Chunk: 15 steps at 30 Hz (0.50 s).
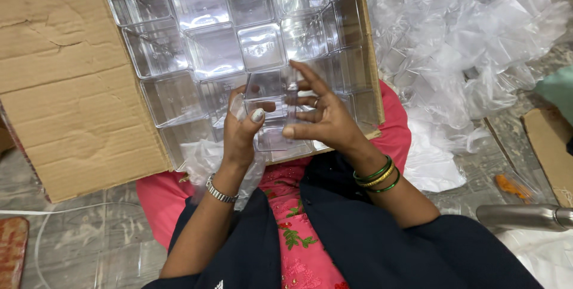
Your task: The person sits on the floor with an open cardboard box holding a clear plastic compartment organizer. The person pulls the organizer out of the box, then removes crumpled plastic wrapping and plastic bags from its compartments one at a time, setting the discarded wrap aside.
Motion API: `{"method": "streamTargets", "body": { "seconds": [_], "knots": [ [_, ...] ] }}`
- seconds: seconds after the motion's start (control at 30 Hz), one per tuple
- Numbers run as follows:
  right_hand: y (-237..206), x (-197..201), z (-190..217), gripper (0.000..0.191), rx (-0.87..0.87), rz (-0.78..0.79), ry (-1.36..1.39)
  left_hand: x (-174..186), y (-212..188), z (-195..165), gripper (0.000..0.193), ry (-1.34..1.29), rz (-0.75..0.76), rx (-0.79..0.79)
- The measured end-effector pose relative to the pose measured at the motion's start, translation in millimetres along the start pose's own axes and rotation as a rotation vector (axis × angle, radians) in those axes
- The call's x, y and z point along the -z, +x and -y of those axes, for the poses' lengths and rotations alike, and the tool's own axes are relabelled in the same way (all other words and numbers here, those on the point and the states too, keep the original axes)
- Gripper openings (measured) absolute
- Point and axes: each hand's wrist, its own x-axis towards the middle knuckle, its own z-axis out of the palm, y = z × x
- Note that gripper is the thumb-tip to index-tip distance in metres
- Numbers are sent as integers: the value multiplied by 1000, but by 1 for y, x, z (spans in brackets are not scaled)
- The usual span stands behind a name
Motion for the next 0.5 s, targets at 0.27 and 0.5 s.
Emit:
{"method": "streamTargets", "body": {
  "seconds": [0.27,0.5],
  "knots": [
    [-3,-2,3,115,-75,49,-132,-3,-5,-1,83,-117,17,17],
    [-10,-6,6,122,11,117,-187,2,-11,8,88,-166,89,-27]
  ]
}}
